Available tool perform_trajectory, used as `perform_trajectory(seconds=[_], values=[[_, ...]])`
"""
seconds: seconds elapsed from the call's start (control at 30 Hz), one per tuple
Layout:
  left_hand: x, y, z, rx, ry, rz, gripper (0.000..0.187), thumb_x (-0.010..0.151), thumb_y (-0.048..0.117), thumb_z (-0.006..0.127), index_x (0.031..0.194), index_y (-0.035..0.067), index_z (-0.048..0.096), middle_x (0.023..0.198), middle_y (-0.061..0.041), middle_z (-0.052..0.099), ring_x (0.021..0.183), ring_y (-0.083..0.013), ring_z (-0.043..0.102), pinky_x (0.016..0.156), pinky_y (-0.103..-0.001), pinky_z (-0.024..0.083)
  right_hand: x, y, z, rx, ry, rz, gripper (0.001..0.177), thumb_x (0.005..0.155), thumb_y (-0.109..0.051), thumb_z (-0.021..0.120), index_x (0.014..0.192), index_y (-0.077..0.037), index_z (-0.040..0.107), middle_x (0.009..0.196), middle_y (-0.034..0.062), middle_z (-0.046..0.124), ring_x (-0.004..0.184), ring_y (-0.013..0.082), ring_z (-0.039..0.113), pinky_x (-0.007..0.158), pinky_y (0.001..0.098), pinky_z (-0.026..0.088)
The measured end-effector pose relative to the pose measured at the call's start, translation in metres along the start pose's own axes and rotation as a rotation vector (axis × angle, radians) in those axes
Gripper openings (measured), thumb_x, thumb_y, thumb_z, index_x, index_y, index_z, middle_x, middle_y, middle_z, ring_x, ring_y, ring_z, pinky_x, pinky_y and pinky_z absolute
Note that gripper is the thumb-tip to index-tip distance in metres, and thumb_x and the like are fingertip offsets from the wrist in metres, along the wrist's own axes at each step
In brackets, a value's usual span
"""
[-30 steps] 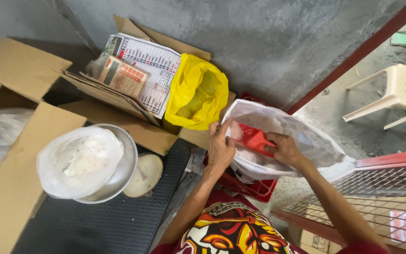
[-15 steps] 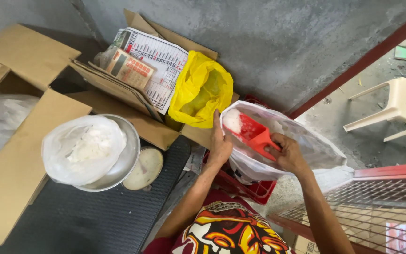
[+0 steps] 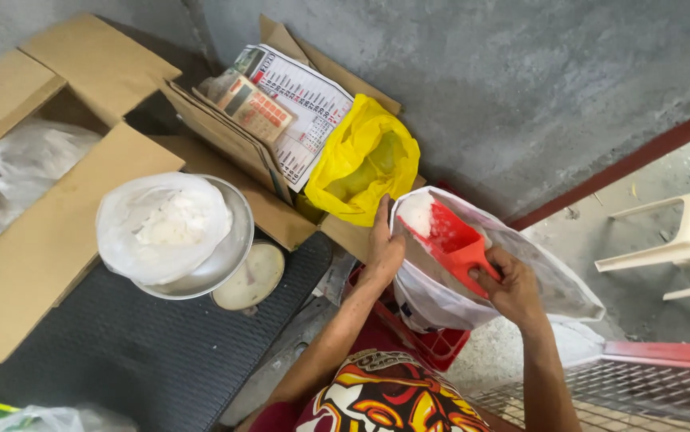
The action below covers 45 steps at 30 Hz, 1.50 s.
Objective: Weighing white powder from a large sack into smaller plastic bags using a scale and a red scoop.
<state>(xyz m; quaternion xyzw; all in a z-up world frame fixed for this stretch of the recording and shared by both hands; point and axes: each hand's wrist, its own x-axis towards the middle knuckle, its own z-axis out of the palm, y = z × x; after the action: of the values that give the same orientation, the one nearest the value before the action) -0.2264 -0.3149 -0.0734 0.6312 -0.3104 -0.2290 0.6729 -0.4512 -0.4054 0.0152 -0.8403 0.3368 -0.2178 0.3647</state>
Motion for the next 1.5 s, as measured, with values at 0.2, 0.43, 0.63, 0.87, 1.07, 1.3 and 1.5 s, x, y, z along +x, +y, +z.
perform_trajectory(seconds=[0.2, 0.43, 0.63, 0.87, 1.07, 1.3, 1.5], values=[[0.005, 0.022, -0.001, -0.140, 0.030, -0.169, 0.071, 0.092, -0.002, 0.052, 0.158, 0.001, 0.027, 0.161, -0.021, 0.038, 0.150, -0.0298, 0.036, 0.121, -0.035, 0.027, -0.002, -0.009, -0.004, 0.037, -0.002, -0.108, 0.015, 0.081, -0.007, 0.076, 0.090, -0.004, 0.064, 0.076, 0.0011, 0.059, 0.068, 0.0099, 0.050, 0.063, 0.0289, 0.042], [0.000, 0.015, 0.002, -0.278, 0.033, -0.217, 0.079, 0.083, -0.010, 0.049, 0.158, 0.001, 0.028, 0.160, -0.019, 0.041, 0.148, -0.0298, 0.039, 0.120, -0.034, 0.027, -0.020, -0.012, -0.023, -0.075, 0.043, 0.046, 0.018, 0.082, -0.013, 0.079, 0.087, -0.005, 0.063, 0.063, 0.0047, 0.052, 0.059, 0.0136, 0.045, 0.056, 0.0338, 0.039], [0.001, -0.027, 0.003, -0.547, 0.096, -0.241, 0.083, 0.083, -0.014, 0.046, 0.160, 0.004, 0.025, 0.164, -0.008, 0.034, 0.151, -0.0190, 0.032, 0.121, -0.031, 0.026, 0.001, -0.036, -0.025, -0.035, -0.006, -0.111, 0.018, 0.085, -0.010, 0.078, 0.084, -0.004, 0.061, 0.065, 0.0029, 0.050, 0.063, 0.0112, 0.044, 0.058, 0.0313, 0.039], [-0.013, 0.034, -0.061, -0.780, 0.308, -0.080, 0.076, 0.080, -0.016, 0.037, 0.155, -0.004, 0.040, 0.153, -0.012, 0.051, 0.139, -0.0239, 0.049, 0.112, -0.035, 0.037, 0.048, -0.099, 0.011, -0.053, -0.062, -0.188, 0.019, 0.085, -0.008, 0.081, 0.092, -0.002, 0.064, 0.069, 0.0042, 0.059, 0.065, 0.0102, 0.049, 0.059, 0.0288, 0.043], [-0.038, 0.076, -0.146, -0.680, 0.528, 0.128, 0.073, 0.086, -0.012, 0.036, 0.157, 0.001, 0.034, 0.159, -0.015, 0.044, 0.148, -0.0247, 0.043, 0.123, -0.034, 0.031, 0.088, -0.163, 0.065, 0.088, -0.210, -0.333, 0.018, 0.084, -0.007, 0.079, 0.095, -0.003, 0.066, 0.075, 0.0034, 0.063, 0.068, 0.0082, 0.051, 0.061, 0.0280, 0.044], [-0.077, 0.166, -0.259, 0.534, 0.957, 0.384, 0.064, 0.090, -0.002, 0.052, 0.153, 0.002, 0.043, 0.155, -0.024, 0.048, 0.151, -0.0375, 0.043, 0.128, -0.046, 0.033, 0.131, -0.217, 0.133, 0.007, -0.356, -0.569, 0.025, 0.082, -0.014, 0.082, 0.097, -0.001, 0.066, 0.078, 0.0109, 0.064, 0.071, 0.0186, 0.058, 0.066, 0.0339, 0.048], [-0.058, 0.151, -0.342, 0.689, 0.985, 0.051, 0.081, 0.081, 0.025, 0.076, 0.147, -0.005, 0.039, 0.138, -0.031, 0.049, 0.122, -0.0448, 0.054, 0.100, -0.046, 0.046, 0.151, -0.279, 0.180, -0.056, -0.474, -0.813, 0.039, 0.076, -0.014, 0.077, 0.112, -0.002, 0.066, 0.100, 0.0213, 0.070, 0.088, 0.0388, 0.067, 0.075, 0.0454, 0.052]])
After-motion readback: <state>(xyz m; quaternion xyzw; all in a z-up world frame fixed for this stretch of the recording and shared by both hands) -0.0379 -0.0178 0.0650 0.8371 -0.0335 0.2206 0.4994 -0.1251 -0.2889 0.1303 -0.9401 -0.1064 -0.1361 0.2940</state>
